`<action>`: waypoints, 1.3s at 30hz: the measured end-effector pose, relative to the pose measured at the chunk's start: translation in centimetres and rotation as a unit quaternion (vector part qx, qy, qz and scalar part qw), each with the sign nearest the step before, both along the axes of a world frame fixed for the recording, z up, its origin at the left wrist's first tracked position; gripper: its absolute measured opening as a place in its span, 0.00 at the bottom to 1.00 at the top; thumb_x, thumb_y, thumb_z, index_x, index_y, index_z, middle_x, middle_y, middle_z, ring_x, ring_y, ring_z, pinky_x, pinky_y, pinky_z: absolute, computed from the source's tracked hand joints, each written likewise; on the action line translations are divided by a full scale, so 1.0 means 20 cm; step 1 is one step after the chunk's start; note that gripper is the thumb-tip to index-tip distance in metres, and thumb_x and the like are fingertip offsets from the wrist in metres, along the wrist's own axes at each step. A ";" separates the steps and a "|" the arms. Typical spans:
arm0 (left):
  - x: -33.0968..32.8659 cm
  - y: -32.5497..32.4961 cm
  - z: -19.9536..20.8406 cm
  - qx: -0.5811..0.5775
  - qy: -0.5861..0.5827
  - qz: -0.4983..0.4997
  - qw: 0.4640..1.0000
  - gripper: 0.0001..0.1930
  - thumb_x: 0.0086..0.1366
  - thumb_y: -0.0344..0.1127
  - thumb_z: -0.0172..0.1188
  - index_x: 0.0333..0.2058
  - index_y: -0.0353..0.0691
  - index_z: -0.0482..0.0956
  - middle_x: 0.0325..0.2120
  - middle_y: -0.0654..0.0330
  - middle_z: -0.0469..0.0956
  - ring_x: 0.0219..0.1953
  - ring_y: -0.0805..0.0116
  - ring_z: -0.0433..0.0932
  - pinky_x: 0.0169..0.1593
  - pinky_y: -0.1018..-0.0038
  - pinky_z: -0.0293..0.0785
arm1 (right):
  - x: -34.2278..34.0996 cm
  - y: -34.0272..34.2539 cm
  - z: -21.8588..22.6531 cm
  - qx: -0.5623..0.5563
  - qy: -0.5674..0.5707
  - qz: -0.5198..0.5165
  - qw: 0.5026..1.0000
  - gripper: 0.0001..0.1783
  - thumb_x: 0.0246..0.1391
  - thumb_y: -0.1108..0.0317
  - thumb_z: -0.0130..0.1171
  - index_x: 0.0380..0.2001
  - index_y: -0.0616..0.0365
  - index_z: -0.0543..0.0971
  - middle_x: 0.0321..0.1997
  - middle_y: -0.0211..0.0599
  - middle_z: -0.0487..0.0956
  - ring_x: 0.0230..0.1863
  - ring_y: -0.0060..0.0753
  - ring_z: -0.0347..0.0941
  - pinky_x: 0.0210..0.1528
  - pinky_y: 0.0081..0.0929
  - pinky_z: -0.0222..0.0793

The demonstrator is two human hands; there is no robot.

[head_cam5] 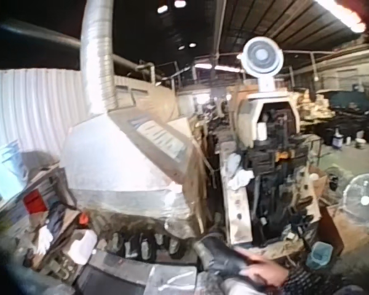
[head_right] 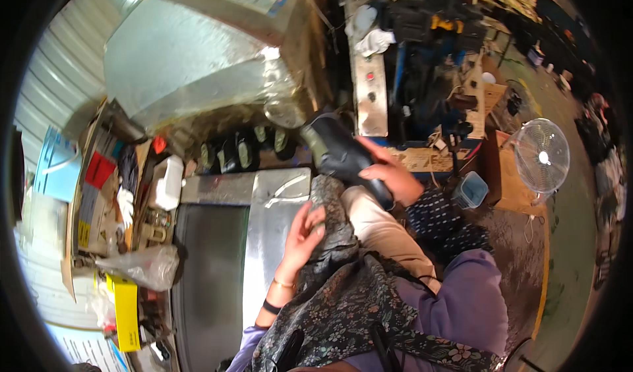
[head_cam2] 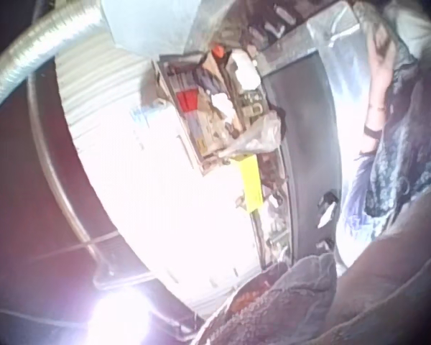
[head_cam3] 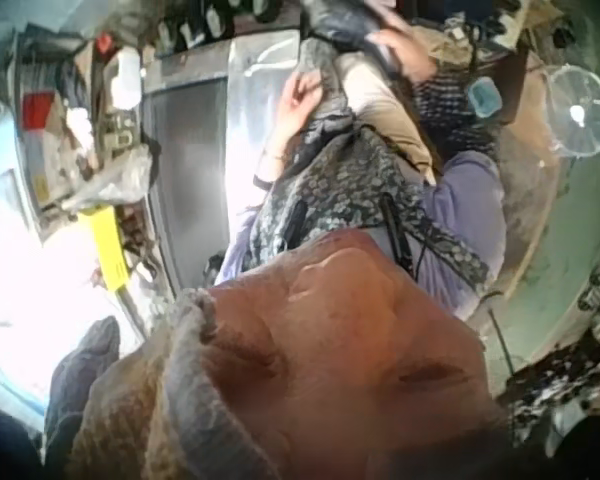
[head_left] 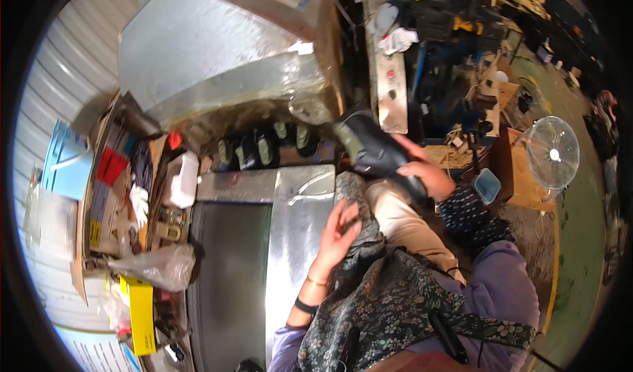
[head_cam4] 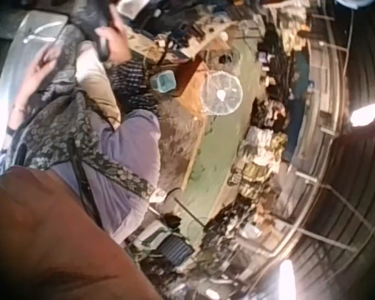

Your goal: Assembling, inspecting, and pressing shoe components on a manufacturing line.

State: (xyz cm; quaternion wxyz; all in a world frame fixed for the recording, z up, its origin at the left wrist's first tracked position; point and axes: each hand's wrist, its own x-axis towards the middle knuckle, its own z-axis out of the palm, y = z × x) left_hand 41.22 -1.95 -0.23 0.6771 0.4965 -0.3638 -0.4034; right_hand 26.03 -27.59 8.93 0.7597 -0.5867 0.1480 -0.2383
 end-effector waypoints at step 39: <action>-0.26 0.24 -0.47 0.230 0.017 0.155 0.961 0.09 0.74 0.32 0.59 0.46 0.34 0.79 0.39 0.66 0.81 0.42 0.78 0.77 0.51 0.79 0.74 | -0.45 -1.46 0.22 -0.585 0.385 -0.417 0.579 0.41 0.44 0.49 0.68 0.66 0.30 0.72 0.64 0.54 0.70 0.53 0.63 0.73 0.59 0.46 0.71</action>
